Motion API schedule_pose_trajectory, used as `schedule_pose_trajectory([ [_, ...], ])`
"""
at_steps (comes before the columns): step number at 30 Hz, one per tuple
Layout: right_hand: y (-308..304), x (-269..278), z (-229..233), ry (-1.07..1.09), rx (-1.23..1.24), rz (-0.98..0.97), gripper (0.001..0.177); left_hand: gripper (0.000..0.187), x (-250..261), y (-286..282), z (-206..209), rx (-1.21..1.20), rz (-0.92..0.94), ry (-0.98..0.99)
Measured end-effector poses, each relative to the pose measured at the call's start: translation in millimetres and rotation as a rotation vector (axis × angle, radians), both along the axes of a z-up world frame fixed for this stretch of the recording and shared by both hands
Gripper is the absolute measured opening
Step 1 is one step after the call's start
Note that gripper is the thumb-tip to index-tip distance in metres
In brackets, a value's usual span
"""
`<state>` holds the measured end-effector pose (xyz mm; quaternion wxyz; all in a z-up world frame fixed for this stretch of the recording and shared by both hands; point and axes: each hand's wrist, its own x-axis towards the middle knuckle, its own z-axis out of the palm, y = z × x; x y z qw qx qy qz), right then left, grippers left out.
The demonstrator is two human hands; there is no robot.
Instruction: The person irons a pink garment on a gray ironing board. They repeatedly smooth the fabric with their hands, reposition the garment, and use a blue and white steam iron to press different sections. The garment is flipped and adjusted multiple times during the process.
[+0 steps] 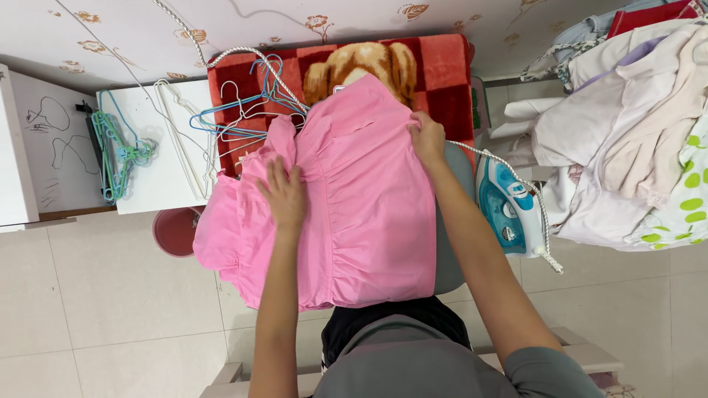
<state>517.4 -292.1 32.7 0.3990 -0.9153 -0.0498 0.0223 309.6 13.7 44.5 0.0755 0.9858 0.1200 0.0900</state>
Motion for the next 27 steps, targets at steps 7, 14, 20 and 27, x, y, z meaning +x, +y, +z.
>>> schedule_pose_trajectory([
  [7, -30, -27, 0, -0.084, -0.011, -0.039, 0.037, 0.042, -53, -58, -22, -0.125, -0.142, 0.049],
  [14, -89, -202, 1, 0.183, -0.042, -0.144, 0.039, 0.056, -74, -64, -23, -0.196, -0.042, 0.121],
  [20, -86, -263, 11, 0.211, -0.322, -0.229, 0.030, 0.059, -73, -65, -27, -0.207, -0.024, 0.126],
  [27, -87, -265, 20, 0.155, -0.428, -0.275, 0.032, 0.062, -70, -71, -27, -0.225, 0.008, 0.145],
])
